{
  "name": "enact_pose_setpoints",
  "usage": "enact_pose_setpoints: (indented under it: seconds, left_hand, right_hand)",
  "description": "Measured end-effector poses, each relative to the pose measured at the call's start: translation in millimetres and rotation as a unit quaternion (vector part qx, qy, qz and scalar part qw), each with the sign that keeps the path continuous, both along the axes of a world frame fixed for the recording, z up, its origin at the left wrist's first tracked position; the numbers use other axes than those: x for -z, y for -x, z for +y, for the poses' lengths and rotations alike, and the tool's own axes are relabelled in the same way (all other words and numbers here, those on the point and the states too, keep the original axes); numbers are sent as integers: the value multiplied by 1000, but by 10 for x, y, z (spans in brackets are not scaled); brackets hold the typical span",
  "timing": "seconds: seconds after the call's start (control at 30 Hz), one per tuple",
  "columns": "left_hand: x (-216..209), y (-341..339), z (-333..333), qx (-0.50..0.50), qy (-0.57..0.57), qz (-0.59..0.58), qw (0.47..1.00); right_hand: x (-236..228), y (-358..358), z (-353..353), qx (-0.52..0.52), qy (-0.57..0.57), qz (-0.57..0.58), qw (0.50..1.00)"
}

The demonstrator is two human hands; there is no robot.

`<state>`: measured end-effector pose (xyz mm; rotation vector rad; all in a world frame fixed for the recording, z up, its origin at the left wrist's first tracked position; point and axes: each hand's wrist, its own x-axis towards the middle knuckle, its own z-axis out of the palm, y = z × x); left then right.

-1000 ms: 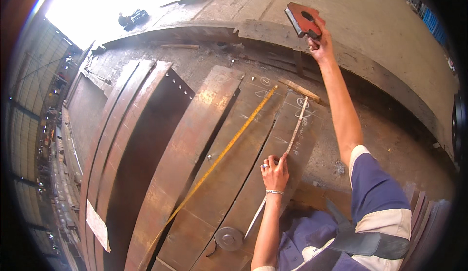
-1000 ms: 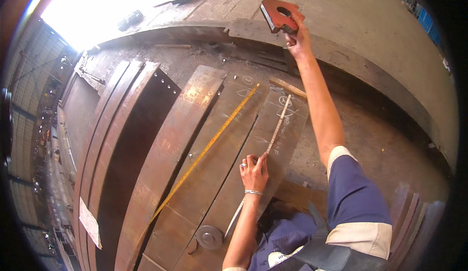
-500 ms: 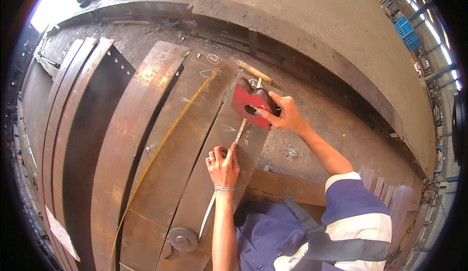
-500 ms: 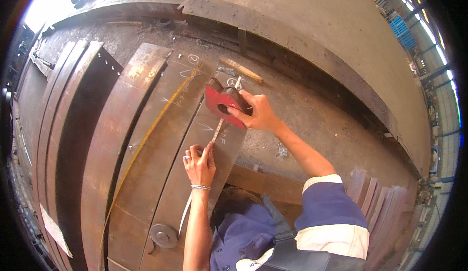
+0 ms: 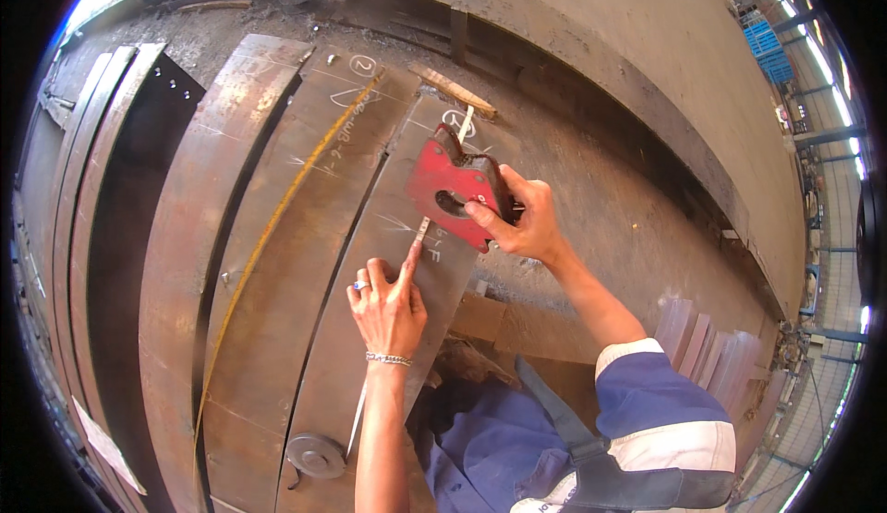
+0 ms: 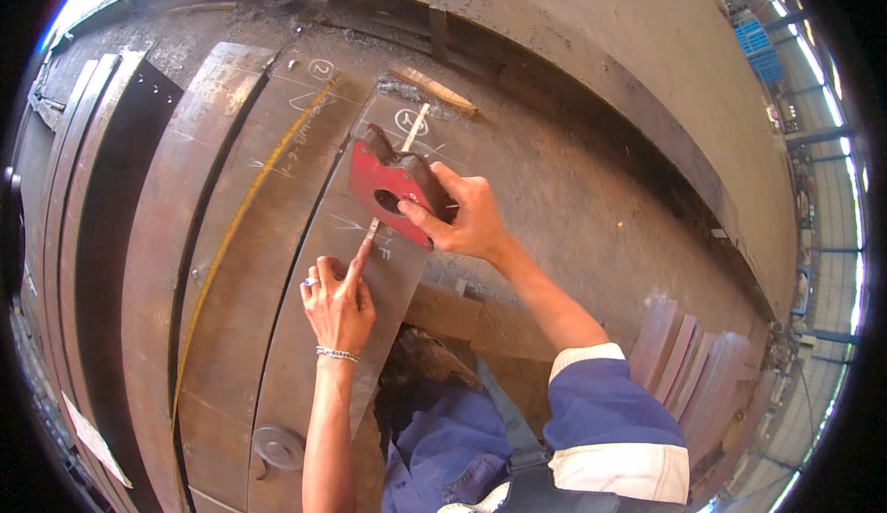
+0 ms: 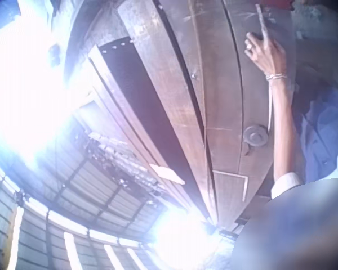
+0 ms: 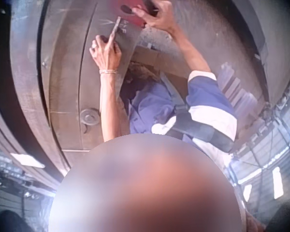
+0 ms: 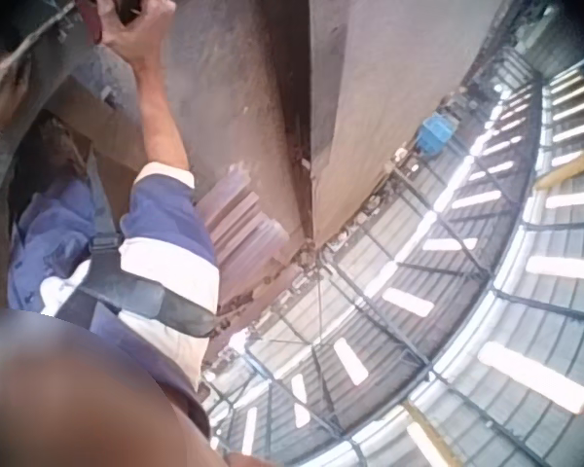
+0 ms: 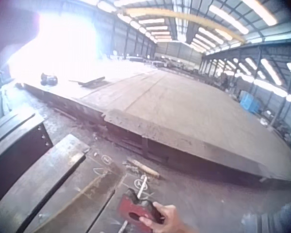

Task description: The person measures large metal sheets using a tape measure and a square tool, then marks the sheets with a marker. The person moves between different stacks of metal sheets to perform measurements and markings.

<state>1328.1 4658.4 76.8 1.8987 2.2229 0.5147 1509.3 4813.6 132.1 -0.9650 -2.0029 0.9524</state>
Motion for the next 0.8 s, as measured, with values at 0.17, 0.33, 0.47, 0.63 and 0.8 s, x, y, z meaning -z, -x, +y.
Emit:
enact_pose_setpoints:
  seconds: [0.17,0.33,0.47,0.63,0.8]
  left_hand:
    - [-102,-15,57,-3,33,-2,999]
    - [-132,-2,81,3,49,-11,999]
    - [-103,7,67,6,50,-7,999]
    - [-87,7,57,6,67,-23,997]
    - [-93,11,63,7,58,-20,998]
  right_hand:
    - [86,-6,12,0,-15,3,1000]
    - [133,-11,81,-11,-78,-10,997]
    - [132,-5,128,-26,-105,-17,994]
    - [118,16,165,-43,-115,-1,992]
    - [126,48,170,-47,-122,-7,991]
